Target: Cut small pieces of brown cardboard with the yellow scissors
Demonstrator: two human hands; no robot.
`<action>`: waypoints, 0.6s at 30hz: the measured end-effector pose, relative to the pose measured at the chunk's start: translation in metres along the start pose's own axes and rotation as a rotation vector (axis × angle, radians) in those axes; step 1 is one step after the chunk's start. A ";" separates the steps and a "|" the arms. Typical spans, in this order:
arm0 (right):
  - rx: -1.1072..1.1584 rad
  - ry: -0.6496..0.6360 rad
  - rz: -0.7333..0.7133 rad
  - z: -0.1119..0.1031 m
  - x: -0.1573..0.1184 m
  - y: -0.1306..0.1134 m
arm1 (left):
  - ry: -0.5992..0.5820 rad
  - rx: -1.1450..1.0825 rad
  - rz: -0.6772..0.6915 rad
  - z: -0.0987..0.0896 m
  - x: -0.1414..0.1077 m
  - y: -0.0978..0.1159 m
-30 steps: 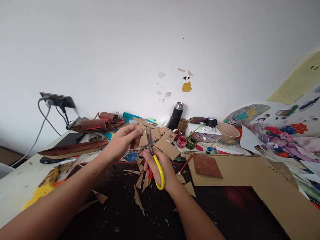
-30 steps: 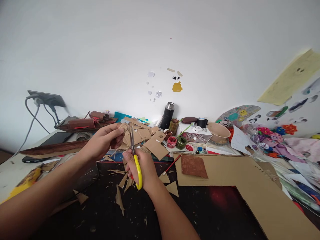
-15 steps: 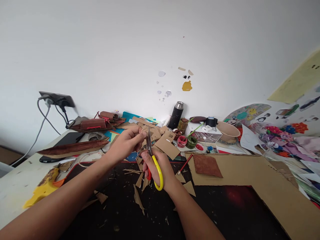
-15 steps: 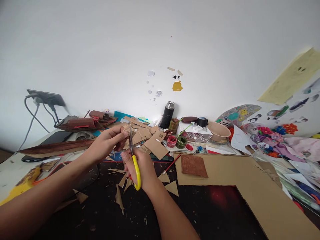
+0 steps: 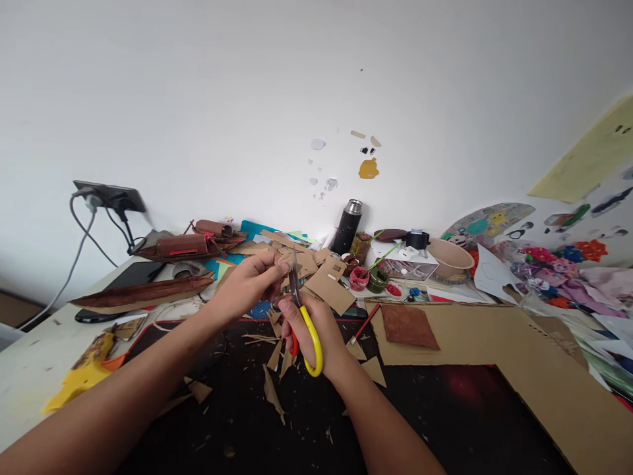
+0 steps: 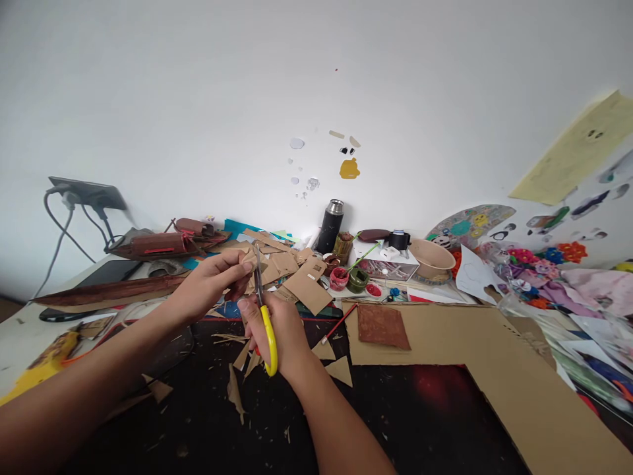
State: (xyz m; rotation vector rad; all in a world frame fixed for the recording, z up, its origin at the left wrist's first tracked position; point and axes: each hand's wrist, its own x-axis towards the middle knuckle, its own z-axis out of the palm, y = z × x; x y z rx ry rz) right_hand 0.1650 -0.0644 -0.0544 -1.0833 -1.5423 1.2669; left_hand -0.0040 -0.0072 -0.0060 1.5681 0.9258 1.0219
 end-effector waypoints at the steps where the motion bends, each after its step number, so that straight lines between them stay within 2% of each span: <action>1: 0.001 0.001 0.003 0.000 0.000 0.000 | -0.002 0.007 0.002 0.000 0.000 0.000; 9: -0.046 0.004 -0.015 0.000 0.001 0.005 | 0.002 0.022 0.007 -0.001 0.000 -0.001; 18: -0.059 0.006 -0.012 -0.001 0.000 0.000 | 0.006 -0.031 0.007 0.002 0.000 -0.001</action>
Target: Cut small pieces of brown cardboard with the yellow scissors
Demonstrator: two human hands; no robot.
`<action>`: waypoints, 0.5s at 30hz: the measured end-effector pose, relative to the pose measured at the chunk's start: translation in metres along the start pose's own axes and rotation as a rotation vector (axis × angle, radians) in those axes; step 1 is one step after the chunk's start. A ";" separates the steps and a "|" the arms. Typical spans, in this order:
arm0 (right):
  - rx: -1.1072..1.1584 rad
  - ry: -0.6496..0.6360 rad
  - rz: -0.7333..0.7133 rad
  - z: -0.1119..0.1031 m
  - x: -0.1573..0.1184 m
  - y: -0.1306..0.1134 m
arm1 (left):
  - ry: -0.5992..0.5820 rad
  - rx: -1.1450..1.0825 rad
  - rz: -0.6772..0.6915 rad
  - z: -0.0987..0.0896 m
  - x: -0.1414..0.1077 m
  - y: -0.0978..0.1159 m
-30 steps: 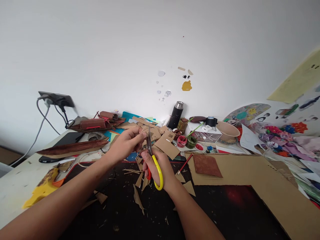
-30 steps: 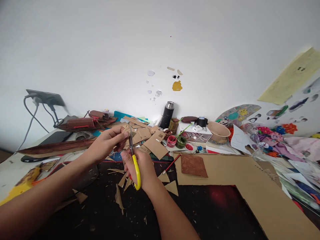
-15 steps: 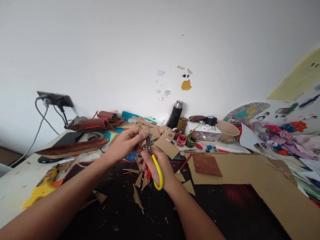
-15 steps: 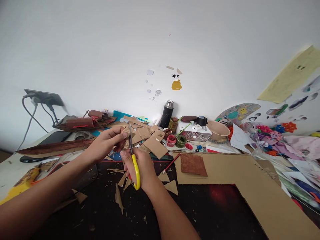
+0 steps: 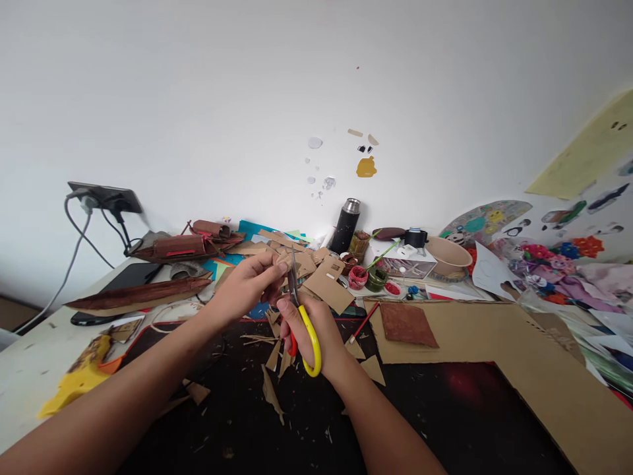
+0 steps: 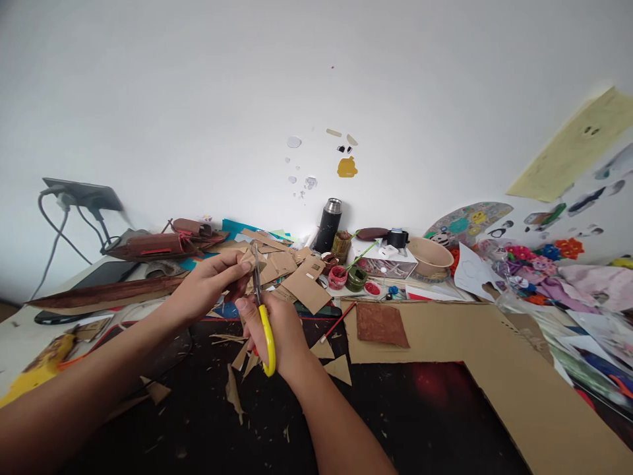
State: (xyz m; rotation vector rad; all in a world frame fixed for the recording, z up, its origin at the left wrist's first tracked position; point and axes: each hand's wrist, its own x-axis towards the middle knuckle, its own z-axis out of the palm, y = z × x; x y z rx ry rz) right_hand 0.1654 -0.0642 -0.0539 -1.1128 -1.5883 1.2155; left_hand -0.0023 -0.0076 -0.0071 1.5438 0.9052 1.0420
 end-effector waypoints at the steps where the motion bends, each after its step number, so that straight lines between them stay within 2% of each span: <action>1: -0.007 -0.002 -0.003 0.000 0.000 0.000 | 0.000 -0.004 -0.001 0.000 0.000 0.000; 15: -0.073 0.021 -0.019 -0.001 -0.001 0.001 | -0.007 -0.023 -0.008 0.001 0.001 -0.006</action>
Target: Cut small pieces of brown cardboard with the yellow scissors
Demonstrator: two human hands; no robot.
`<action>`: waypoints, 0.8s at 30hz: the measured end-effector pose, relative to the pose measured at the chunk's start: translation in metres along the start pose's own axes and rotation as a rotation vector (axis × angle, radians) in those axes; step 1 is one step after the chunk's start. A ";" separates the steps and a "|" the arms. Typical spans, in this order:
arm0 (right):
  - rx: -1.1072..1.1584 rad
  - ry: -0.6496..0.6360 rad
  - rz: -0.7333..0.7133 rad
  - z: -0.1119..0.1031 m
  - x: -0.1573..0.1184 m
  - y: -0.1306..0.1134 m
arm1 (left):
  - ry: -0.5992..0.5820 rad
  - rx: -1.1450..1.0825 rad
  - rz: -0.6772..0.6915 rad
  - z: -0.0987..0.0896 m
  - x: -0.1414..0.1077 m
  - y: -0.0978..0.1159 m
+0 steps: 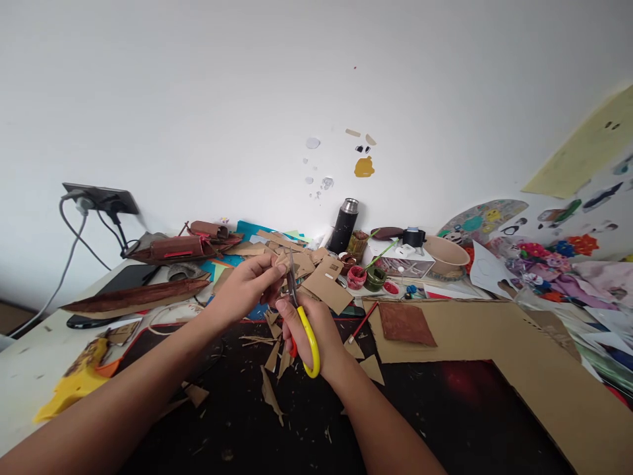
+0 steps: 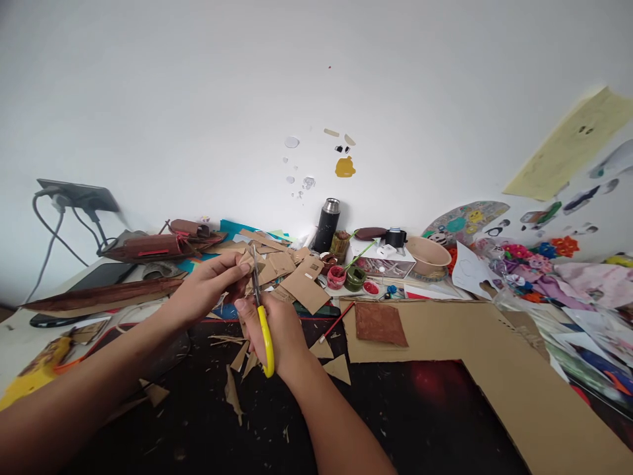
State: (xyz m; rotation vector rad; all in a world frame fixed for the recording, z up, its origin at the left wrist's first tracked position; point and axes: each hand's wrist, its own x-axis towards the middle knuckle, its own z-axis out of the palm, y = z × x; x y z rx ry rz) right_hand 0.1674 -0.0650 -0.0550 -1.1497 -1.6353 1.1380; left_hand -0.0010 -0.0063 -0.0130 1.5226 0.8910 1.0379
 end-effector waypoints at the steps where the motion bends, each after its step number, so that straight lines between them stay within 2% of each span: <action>1: -0.010 0.004 0.002 0.000 0.000 0.000 | 0.001 0.001 0.001 0.000 0.000 0.000; 14: -0.060 0.015 0.008 0.001 0.001 0.004 | 0.013 -0.021 0.008 0.004 -0.001 0.003; 24: -0.147 0.050 0.027 -0.001 0.001 -0.004 | 0.011 0.031 0.041 0.003 -0.002 0.005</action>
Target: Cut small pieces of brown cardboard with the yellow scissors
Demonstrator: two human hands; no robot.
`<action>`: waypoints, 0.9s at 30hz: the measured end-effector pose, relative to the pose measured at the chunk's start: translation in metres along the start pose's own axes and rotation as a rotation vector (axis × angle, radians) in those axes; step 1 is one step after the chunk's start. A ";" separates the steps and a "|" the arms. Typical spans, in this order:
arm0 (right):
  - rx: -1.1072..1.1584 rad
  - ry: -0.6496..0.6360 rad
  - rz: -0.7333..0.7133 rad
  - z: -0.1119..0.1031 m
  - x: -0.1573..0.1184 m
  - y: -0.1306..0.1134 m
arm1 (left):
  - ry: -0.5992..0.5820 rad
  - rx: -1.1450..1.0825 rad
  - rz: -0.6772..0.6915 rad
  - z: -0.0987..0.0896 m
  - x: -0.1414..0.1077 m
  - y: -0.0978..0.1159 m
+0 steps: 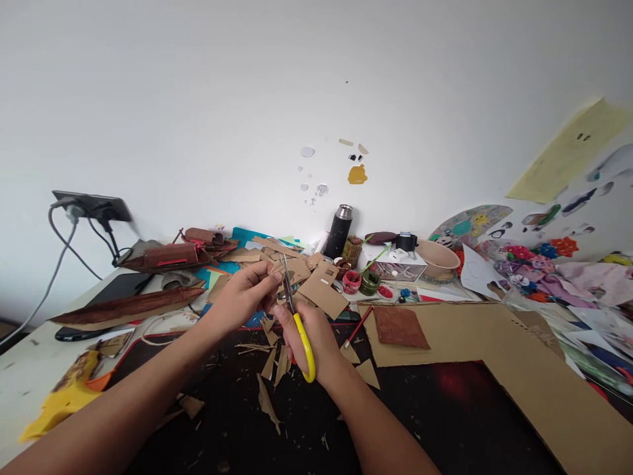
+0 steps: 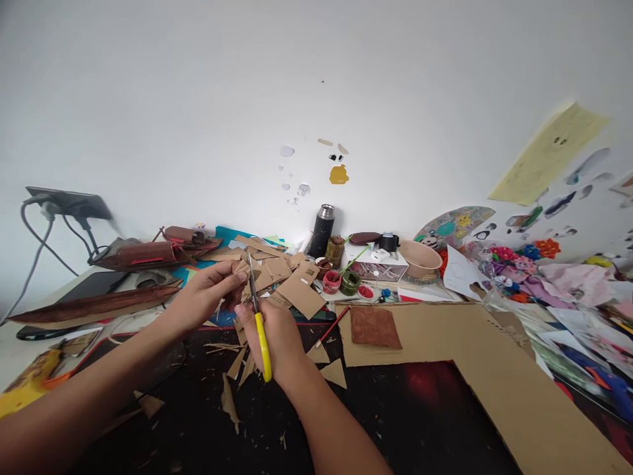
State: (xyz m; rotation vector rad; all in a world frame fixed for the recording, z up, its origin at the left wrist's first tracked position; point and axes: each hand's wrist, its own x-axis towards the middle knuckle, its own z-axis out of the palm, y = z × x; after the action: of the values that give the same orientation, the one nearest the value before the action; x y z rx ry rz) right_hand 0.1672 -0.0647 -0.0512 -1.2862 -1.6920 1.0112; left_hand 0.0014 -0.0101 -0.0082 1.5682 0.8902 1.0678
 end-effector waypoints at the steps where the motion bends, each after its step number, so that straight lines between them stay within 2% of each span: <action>1: -0.006 0.009 0.002 0.000 0.000 0.000 | -0.003 0.002 -0.004 0.000 0.000 0.000; 10: -0.066 0.041 0.012 0.001 -0.001 -0.002 | -0.026 0.105 0.001 -0.006 0.003 0.000; 16: -0.206 0.091 -0.056 0.002 0.002 0.000 | -0.053 0.158 -0.013 -0.012 0.003 0.002; 27: -0.267 0.088 -0.047 0.007 0.003 0.004 | -0.116 0.102 -0.074 -0.021 0.007 0.011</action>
State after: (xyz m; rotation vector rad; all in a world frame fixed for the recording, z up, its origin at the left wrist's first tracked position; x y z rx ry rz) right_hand 0.1614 -0.0617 -0.0575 -1.4304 -1.8247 0.7071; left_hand -0.0157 0.0002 0.0060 1.6504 0.9285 0.8820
